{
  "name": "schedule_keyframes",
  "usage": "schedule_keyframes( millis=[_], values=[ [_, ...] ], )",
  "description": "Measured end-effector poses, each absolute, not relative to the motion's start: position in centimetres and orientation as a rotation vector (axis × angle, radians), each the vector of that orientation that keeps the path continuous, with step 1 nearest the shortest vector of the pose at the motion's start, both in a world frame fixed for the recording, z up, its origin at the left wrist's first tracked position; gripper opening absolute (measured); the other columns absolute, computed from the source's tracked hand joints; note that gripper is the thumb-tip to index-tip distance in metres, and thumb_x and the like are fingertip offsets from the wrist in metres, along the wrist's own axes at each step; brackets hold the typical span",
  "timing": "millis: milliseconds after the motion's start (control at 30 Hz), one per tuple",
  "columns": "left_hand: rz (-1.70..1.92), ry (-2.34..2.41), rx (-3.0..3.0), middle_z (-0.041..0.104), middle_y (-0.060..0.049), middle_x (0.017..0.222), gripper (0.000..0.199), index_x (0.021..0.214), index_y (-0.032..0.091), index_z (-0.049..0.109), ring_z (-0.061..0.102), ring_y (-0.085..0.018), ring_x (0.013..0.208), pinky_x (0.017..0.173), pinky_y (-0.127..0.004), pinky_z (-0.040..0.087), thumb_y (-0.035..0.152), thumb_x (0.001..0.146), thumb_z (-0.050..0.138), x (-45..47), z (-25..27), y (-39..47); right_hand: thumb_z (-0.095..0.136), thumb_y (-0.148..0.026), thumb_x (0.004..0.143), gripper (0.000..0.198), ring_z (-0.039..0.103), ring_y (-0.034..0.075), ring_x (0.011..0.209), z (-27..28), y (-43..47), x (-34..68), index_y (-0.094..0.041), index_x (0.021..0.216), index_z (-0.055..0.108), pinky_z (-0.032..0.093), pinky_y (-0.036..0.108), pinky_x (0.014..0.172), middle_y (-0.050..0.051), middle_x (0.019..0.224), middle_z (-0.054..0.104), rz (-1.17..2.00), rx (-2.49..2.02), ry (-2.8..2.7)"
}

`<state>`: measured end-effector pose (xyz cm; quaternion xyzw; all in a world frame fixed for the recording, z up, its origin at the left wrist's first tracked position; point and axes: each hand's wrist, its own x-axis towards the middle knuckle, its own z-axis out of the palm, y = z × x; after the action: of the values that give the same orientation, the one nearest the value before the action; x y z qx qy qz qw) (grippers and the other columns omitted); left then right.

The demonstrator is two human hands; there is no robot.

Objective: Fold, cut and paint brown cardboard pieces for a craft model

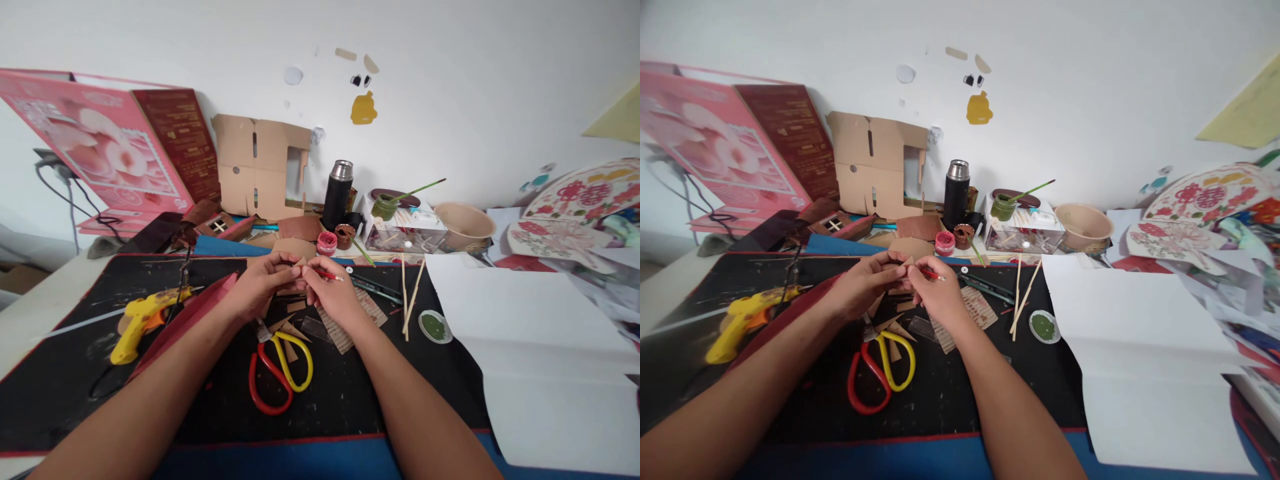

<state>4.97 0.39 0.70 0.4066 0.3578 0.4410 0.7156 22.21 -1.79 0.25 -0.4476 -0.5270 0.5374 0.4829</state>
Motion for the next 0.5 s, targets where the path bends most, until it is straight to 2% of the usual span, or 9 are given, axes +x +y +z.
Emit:
schedule_keyframes(
  millis=[167,267,500],
  values=[
    [0.969,0.646,0.762,0.077,-0.004,0.084,0.038,0.094,0.012,0.075,0.073,-0.014,0.074,0.077,-0.024,0.061,0.026,0.069,0.1,6.4,0.6,-0.5,0.072,-0.045,0.085,0.027,0.05,0.009,0.036,0.2,-1.5,22.1,-0.022,0.083,0.058,0.036,0.018,0.035,-0.009,0.05,0.057,1.314,-1.022,-1.14],
    [1.009,0.629,0.784,0.076,-0.005,0.082,0.03,0.089,0.012,0.077,0.071,-0.014,0.073,0.076,-0.025,0.06,0.024,0.071,0.097,7.0,0.4,-0.8,0.074,-0.044,0.083,0.027,0.049,0.009,0.035,0.1,-1.5,21.9,-0.022,0.083,0.058,0.034,0.018,0.034,-0.009,0.051,0.057,1.327,-0.99,-1.042],
    [1.095,0.643,0.82,0.074,-0.004,0.074,0.031,0.081,0.013,0.074,0.069,-0.015,0.066,0.069,-0.028,0.058,0.031,0.071,0.097,7.6,0.7,-1.3,0.074,-0.044,0.084,0.027,0.049,0.009,0.034,-0.1,-1.6,21.5,-0.022,0.082,0.058,0.034,0.018,0.033,-0.009,0.05,0.057,1.299,-0.98,-1.049]
  ],
)
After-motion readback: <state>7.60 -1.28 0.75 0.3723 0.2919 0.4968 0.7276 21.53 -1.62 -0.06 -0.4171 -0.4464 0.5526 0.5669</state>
